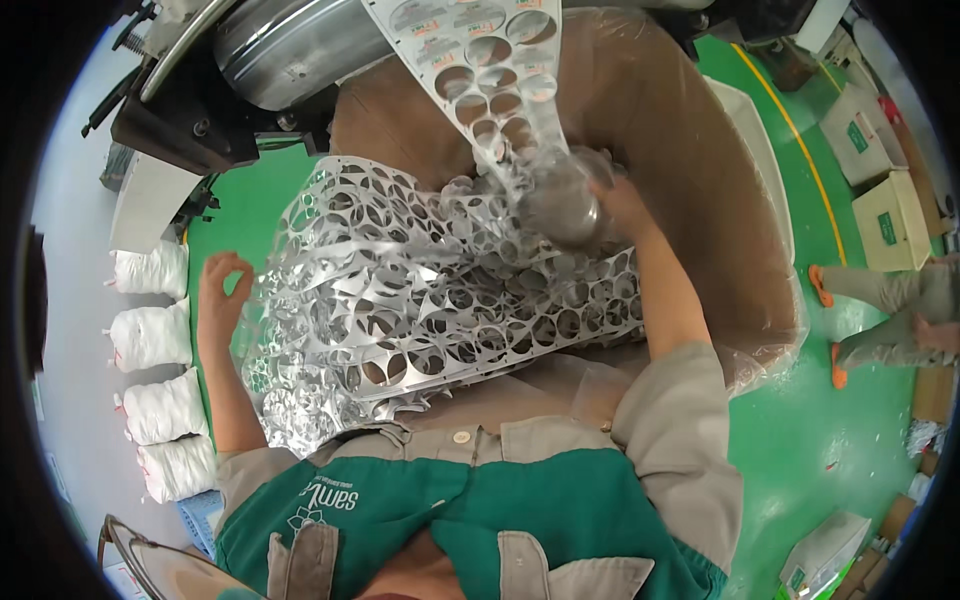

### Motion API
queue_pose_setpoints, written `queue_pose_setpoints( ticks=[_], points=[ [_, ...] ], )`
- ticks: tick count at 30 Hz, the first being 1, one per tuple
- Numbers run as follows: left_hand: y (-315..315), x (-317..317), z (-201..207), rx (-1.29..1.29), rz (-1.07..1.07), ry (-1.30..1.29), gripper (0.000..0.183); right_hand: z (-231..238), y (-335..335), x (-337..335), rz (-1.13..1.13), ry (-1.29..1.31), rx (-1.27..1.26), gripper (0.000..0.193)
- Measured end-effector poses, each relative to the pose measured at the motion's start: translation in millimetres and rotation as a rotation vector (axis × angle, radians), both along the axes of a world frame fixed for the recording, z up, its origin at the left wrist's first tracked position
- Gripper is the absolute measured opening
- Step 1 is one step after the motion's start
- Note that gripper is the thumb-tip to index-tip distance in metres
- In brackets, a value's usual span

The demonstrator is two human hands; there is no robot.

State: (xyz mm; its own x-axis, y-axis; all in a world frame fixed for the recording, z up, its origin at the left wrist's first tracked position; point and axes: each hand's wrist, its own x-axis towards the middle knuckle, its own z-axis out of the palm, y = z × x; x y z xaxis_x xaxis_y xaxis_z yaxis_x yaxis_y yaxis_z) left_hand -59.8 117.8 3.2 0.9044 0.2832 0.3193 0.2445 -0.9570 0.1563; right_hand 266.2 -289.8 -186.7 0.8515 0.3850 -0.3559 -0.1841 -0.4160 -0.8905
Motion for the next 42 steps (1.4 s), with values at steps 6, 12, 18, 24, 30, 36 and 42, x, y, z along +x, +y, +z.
queue_pose_setpoints(
  ticks=[6, 12, 18, 24, 30, 36, 42],
  points=[
    [-94, 103, 41, -0.090, -0.473, -0.050, 0.027, -75, -23, 9, 0.743, -0.307, -0.976, 0.042],
    [-112, 149, -67, 0.305, -0.555, 0.742, 0.048, 29, 19, 6, 0.616, -0.651, -0.614, 0.047],
    [-90, 133, -34, 0.009, -0.642, 0.360, 0.032, 155, 22, 1, 0.385, -0.269, 0.631, 0.045],
    [-106, 48, 87, -0.363, -0.584, 0.003, 0.024, 89, 37, -12, 0.458, 0.417, 1.090, 0.046],
    [-31, -34, 95, -0.517, -0.058, -0.257, 0.022, -34, 8, -10, 0.550, -0.276, -0.642, 0.053],
    [-46, -16, 88, -0.533, -0.299, -0.229, 0.015, -2, -3, 4, 0.879, -0.425, -0.930, 0.045],
    [-79, -18, 102, -0.509, -0.353, -0.455, 0.015, 134, 40, -18, 0.588, 0.100, 0.768, 0.047]
  ],
)
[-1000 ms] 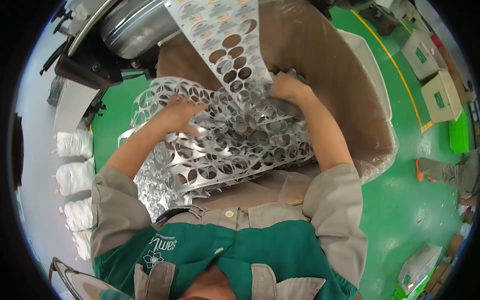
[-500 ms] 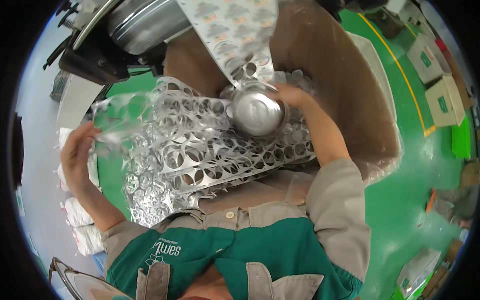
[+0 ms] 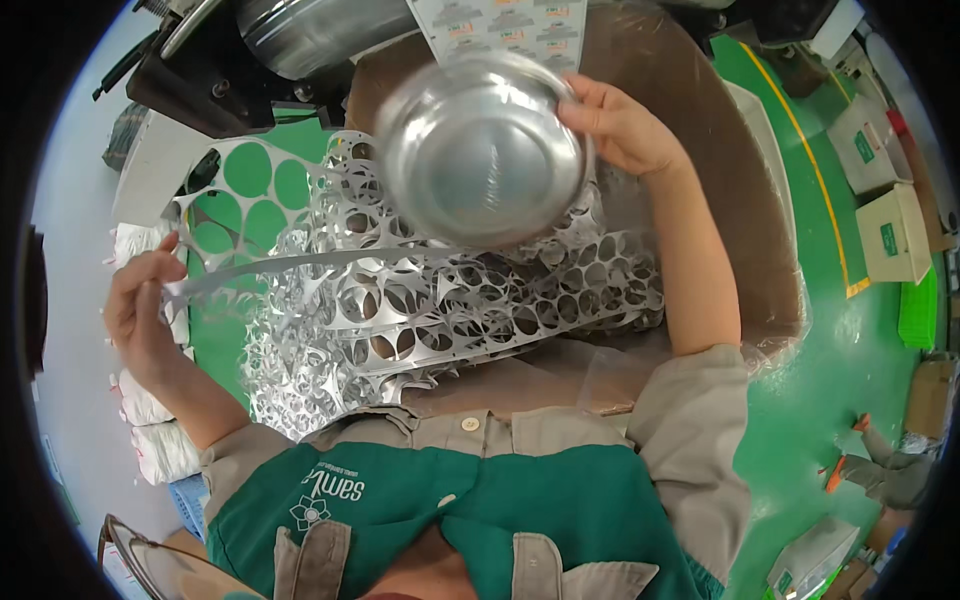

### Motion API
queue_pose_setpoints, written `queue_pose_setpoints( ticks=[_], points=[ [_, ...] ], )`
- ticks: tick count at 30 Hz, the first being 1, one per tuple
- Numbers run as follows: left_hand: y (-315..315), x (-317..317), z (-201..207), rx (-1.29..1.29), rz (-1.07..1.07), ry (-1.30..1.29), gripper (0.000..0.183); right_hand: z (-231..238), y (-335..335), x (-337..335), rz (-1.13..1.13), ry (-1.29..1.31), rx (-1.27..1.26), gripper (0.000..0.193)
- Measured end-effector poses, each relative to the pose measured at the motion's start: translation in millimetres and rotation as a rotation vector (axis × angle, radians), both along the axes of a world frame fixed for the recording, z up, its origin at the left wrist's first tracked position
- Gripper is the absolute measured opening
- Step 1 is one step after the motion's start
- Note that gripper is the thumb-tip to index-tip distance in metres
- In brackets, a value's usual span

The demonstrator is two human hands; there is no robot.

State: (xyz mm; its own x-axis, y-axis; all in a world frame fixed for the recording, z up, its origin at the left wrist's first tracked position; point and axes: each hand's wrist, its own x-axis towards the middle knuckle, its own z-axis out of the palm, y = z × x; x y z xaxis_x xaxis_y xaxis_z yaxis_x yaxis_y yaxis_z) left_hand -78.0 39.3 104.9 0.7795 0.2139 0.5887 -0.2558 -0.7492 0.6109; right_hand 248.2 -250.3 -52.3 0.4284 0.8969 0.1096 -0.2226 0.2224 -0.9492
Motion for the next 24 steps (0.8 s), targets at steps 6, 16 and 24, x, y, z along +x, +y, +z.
queue_pose_setpoints(
  ticks=[6, 16, 24],
  points=[
    [33, -43, 25, -0.304, -0.627, -0.526, 0.014, -127, 32, -14, -0.245, -0.351, -0.768, 0.068],
    [112, -72, -13, 0.067, 0.774, -0.032, 0.026, -185, -26, 2, 0.036, -1.098, -1.269, 0.045],
    [-79, 78, -119, 0.721, -0.627, 0.802, 0.084, -106, 4, 10, -0.205, -1.122, -0.848, 0.049]
  ],
)
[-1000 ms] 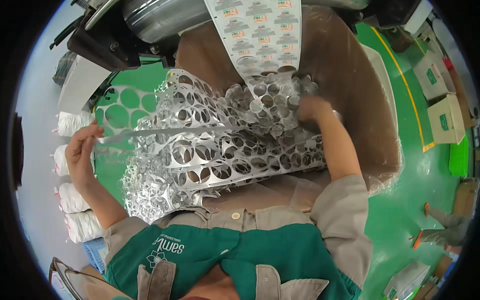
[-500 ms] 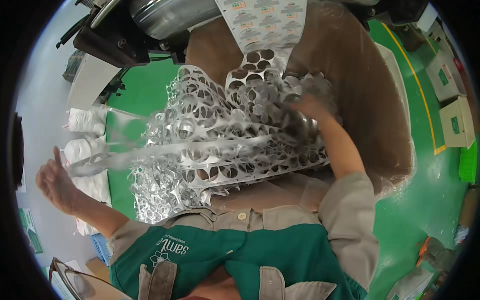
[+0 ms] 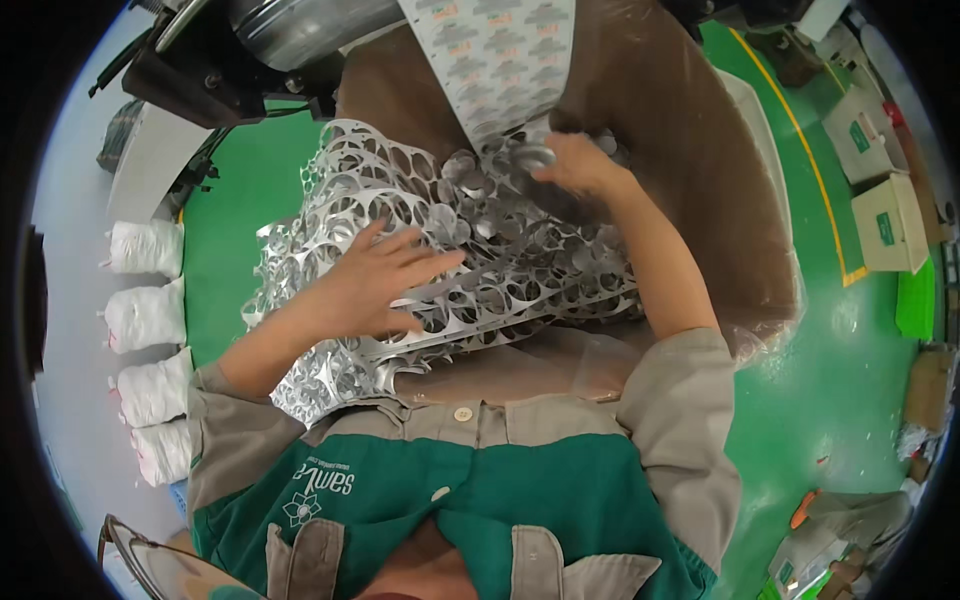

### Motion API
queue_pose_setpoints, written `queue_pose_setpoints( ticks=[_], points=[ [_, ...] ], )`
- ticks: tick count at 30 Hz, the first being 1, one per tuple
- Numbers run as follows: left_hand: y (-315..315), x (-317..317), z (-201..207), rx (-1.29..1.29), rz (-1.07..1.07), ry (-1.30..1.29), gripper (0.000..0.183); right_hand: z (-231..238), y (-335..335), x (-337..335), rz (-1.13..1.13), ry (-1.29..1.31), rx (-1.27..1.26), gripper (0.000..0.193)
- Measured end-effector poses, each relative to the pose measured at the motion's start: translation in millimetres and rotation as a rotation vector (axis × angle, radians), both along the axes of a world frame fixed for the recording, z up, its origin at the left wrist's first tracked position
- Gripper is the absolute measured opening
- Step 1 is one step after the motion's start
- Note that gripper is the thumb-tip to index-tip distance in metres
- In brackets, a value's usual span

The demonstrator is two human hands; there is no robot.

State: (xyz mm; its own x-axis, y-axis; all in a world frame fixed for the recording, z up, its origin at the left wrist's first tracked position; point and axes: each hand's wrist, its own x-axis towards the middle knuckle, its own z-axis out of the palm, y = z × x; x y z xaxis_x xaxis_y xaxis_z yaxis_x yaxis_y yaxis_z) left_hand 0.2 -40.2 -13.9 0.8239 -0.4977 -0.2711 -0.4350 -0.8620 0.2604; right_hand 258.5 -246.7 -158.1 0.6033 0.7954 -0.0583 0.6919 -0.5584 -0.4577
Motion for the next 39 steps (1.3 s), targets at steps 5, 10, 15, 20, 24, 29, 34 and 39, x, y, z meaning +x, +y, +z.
queue_pose_setpoints(
  ticks=[5, 10, 15, 20, 24, 29, 34, 39],
  points=[
    [38, 0, 26, -0.506, 0.394, 0.113, 0.056, 124, -6, -2, 0.025, 0.654, 0.850, 0.046],
    [57, -41, 90, -1.096, 0.654, -0.043, 0.054, 74, -25, 5, 0.385, 1.469, 1.304, 0.037],
    [142, -128, 119, -1.667, 0.366, -0.566, 0.037, -48, -18, 3, -0.209, 0.551, -0.001, 0.059],
    [237, -199, 129, -0.978, 1.233, -0.688, 0.028, -133, -63, -4, -0.054, 0.057, -0.685, 0.042],
    [251, -157, 88, 0.342, 1.082, -1.003, 0.028, -112, -48, 6, -0.022, 0.225, -0.559, 0.042],
    [97, 4, 47, -0.150, 0.508, -0.593, 0.039, 21, -3, 1, 0.106, 0.348, -0.114, 0.061],
    [60, 45, -43, 0.160, 0.327, -0.405, 0.061, 105, -17, 4, 0.300, 1.102, 1.051, 0.070],
    [52, 45, -48, 0.205, 0.280, -0.371, 0.053, -48, -10, 38, -0.512, 1.179, 1.212, 0.047]
  ],
)
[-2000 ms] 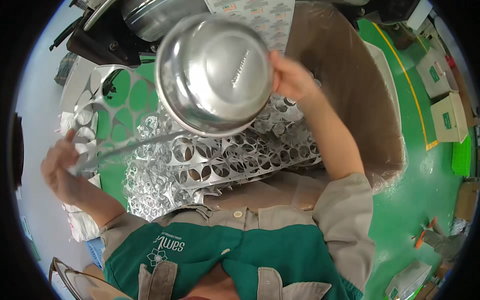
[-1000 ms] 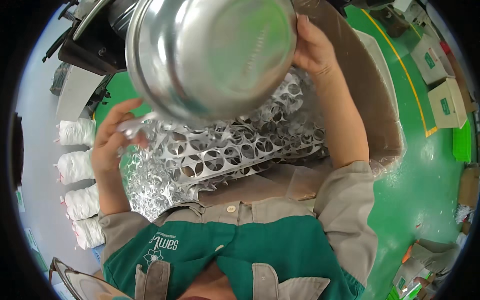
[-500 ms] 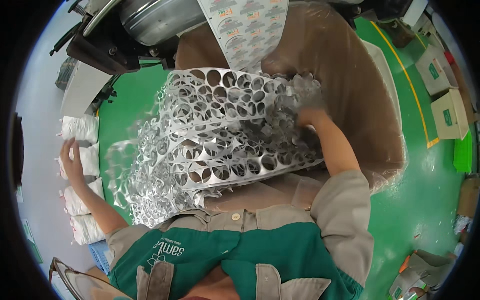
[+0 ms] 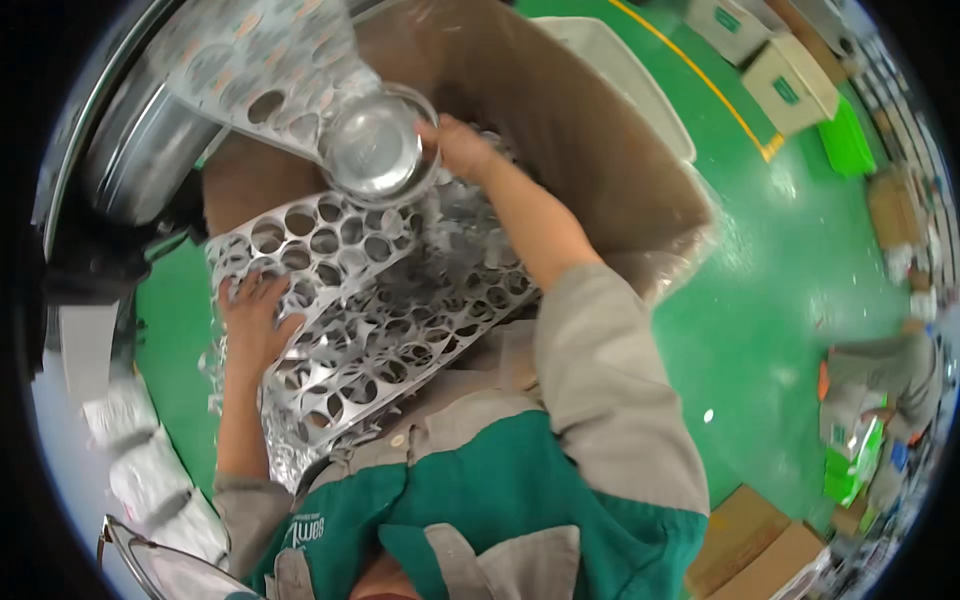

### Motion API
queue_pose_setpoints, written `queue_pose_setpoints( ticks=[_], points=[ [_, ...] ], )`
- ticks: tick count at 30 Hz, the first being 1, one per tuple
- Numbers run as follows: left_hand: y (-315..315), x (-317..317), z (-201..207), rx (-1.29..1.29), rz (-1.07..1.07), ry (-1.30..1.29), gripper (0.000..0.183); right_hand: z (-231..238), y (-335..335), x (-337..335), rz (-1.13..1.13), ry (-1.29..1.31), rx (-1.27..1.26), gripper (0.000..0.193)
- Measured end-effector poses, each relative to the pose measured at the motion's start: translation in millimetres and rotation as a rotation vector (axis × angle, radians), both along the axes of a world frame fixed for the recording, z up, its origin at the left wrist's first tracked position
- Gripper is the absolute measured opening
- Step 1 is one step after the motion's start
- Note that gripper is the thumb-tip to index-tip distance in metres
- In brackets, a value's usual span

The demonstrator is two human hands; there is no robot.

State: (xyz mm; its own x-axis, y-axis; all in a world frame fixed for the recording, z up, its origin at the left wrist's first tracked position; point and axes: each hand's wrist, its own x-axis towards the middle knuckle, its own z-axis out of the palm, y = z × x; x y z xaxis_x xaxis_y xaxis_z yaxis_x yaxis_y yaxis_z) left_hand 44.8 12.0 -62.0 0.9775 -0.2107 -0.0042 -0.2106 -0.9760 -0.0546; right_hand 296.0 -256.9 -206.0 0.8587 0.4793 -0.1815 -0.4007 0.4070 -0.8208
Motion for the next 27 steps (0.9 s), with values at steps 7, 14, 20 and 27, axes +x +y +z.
queue_pose_setpoints(
  ticks=[7, 14, 20, 27],
  points=[
    [-16, 10, 6, -0.118, 0.004, 0.048, 0.028, -33, -22, -19, 0.547, -0.783, -1.404, 0.060],
    [16, -1, 43, -0.467, 0.204, 0.033, 0.019, 172, 6, -32, 0.317, -1.347, -0.855, 0.056],
    [105, -15, 54, -0.682, 0.252, -0.183, 0.037, 178, 2, -49, 0.578, -0.176, 0.786, 0.025],
    [43, -28, 160, -0.057, -0.037, -0.511, 0.042, -48, 8, -16, 0.785, -0.832, -1.444, 0.049]
  ],
)
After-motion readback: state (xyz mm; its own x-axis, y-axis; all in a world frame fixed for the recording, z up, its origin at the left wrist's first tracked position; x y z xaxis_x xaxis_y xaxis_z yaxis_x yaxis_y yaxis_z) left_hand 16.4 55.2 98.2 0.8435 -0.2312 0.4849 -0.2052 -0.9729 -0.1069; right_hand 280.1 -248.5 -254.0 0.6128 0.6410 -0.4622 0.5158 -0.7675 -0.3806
